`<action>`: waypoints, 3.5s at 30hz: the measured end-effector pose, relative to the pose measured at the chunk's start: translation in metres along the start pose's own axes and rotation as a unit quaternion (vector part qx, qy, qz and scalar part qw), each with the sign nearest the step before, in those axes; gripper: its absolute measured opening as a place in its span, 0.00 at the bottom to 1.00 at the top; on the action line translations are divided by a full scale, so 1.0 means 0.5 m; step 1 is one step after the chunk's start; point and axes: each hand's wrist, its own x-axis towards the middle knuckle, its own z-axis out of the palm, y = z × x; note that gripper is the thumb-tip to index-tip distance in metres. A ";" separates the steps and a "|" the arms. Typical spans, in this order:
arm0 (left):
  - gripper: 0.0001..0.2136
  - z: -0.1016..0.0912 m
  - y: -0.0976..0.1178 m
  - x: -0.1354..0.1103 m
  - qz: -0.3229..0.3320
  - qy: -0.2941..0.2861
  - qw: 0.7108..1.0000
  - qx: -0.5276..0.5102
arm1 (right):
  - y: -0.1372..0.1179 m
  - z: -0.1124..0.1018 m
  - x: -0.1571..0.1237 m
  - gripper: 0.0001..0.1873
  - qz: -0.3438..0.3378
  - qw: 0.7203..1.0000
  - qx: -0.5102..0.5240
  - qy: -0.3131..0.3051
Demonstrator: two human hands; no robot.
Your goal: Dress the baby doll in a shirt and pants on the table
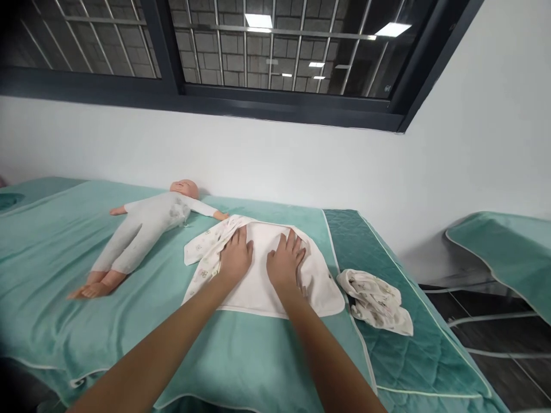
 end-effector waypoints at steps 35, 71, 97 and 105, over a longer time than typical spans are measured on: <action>0.28 0.094 -0.058 0.128 -0.028 -0.155 0.987 0.017 | 0.054 0.093 0.137 0.34 -0.067 0.985 -0.061 -0.147; 0.18 -0.057 -0.222 -0.173 -0.130 0.115 0.963 -0.208 | 0.051 0.018 -0.096 0.35 -0.217 0.960 -0.030 -0.171; 0.19 -0.029 -0.277 -0.015 -0.164 0.081 0.937 -0.297 | -0.140 0.130 0.148 0.20 0.064 0.827 0.507 -0.233; 0.24 -0.054 -0.218 -0.156 -0.019 0.000 0.987 -0.159 | -0.106 0.128 0.172 0.17 0.057 0.905 0.372 -0.200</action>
